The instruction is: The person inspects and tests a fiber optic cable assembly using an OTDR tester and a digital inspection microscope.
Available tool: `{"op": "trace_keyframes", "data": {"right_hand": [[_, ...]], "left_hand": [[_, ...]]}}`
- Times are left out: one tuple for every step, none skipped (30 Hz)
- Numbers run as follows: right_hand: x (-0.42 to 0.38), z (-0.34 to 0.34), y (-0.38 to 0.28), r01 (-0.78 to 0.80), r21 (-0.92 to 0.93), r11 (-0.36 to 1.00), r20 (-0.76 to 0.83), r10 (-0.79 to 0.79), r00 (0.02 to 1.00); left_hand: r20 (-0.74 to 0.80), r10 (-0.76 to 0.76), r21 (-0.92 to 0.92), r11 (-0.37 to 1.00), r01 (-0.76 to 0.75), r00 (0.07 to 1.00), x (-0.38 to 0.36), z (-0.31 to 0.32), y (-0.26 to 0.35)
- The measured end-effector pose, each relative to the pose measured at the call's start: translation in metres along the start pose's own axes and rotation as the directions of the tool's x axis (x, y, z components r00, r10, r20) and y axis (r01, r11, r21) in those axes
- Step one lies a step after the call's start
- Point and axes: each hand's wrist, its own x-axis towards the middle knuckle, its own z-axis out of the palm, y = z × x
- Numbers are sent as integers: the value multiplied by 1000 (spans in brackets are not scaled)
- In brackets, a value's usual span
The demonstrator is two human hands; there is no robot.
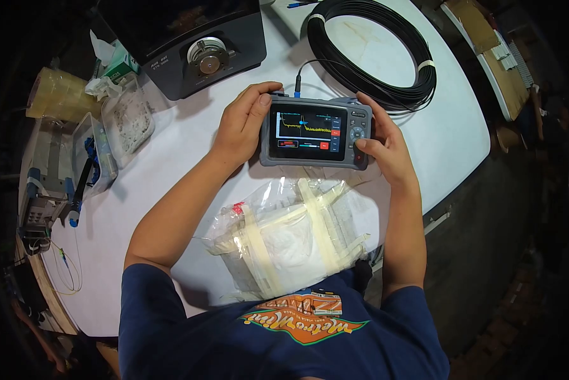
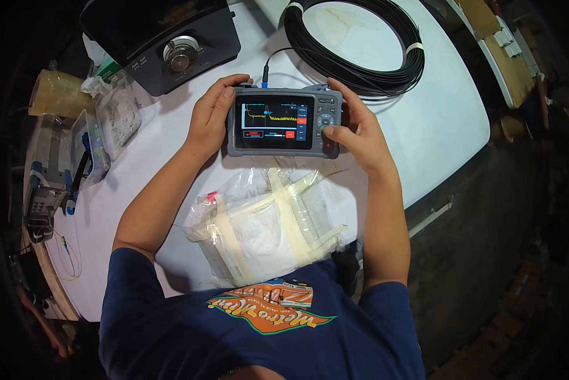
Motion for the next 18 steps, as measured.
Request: {"op": "trace_keyframes", "data": {"right_hand": [[0,1,-1,0,-1,1000,1,0,1000],[0,1,-2,-7,3,1000,-4,7,1000],[0,2,-2,-15,7,1000,-10,15,1000],[0,1,-1,-16,7,1000,-10,16,1000],[0,0,0,-11,6,1000,-3,11,1000],[0,-1,1,-6,5,1000,3,6,1000],[0,0,1,-5,5,1000,3,5,1000],[0,0,2,-4,1,1000,0,4,1000],[0,0,2,-2,-2,1000,-3,2,1000],[1,0,2,-2,-2,1000,-3,2,1000],[1,0,2,0,-10,1000,-5,0,1000],[1,0,2,1,-17,1000,-7,-1,1000],[0,0,2,0,-17,1000,-7,0,1000],[0,1,2,3,-12,1000,-8,-3,1000],[0,1,2,6,-8,1000,-10,-6,1000],[0,1,2,6,-8,1000,-10,-6,1000],[0,1,1,2,-1,1000,-10,-2,1000],[0,1,1,-2,5,1000,-11,2,1000]], "left_hand": [[-1,-1,0,1000,1,1000,0,0,0],[-1,-2,0,1000,2,1000,0,0,0],[-1,-2,0,1000,2,1000,0,1,-1],[-34,20,-26,999,-21,999,1,3,-2],[-67,42,-51,998,-46,997,1,4,-3],[-67,42,-51,998,-46,997,1,4,-3],[-68,42,-48,998,-45,997,1,4,-4],[-68,42,-45,998,-45,997,1,4,-4],[-68,42,-45,998,-45,997,1,3,-3],[-35,26,-29,999,-27,999,1,1,-2],[-2,8,-12,1000,-8,1000,0,0,-2],[-2,7,-12,1000,-7,1000,0,0,-2],[0,9,-8,1000,-9,1000,0,0,-2],[1,11,-3,1000,-11,1000,0,0,-2],[1,11,-2,1000,-11,1000,0,0,-1],[-1,9,-2,1000,-9,1000,0,0,-1],[-3,7,-3,1000,-7,1000,0,1,0],[-2,7,-3,1000,-7,1000,0,1,0]]}}
